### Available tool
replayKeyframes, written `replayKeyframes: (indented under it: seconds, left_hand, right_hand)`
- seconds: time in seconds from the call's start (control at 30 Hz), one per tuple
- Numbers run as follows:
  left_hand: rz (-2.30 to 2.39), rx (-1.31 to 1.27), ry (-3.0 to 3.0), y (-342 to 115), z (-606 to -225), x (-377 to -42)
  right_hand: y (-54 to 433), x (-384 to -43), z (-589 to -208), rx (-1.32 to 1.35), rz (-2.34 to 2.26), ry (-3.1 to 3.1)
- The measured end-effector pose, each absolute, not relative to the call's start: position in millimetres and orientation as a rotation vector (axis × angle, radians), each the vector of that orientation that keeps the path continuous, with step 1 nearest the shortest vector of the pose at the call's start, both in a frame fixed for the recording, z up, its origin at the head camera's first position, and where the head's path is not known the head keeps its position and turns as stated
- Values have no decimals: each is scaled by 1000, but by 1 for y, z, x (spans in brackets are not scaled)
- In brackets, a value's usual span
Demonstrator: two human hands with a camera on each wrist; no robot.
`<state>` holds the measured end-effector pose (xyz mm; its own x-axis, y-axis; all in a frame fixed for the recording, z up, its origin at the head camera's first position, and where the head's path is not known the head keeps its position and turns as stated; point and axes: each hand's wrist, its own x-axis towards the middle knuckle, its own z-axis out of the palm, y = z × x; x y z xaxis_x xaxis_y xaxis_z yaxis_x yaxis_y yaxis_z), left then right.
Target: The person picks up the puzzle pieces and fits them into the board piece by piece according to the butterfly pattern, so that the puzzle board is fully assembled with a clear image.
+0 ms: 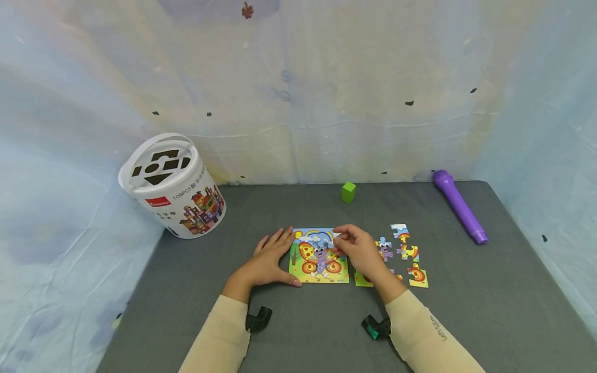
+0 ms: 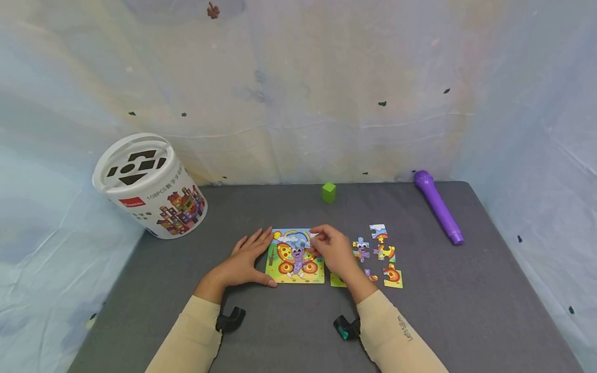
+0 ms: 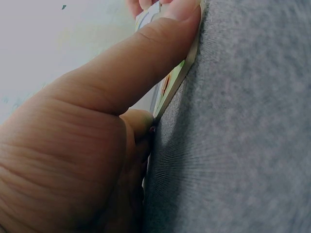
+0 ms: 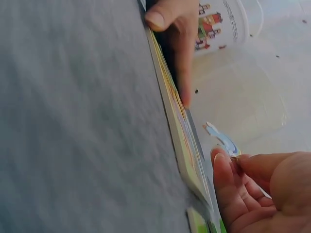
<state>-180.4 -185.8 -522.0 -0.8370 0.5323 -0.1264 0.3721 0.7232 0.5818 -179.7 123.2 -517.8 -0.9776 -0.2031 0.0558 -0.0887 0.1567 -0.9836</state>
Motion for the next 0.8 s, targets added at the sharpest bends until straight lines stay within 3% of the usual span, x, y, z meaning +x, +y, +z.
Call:
replayKeyframes:
  seconds: [0.8]
  left_hand:
    - [806,691,2633,-186,-521,-181]
  right_hand:
    - [101,-185,-520,-229,-1809,2415]
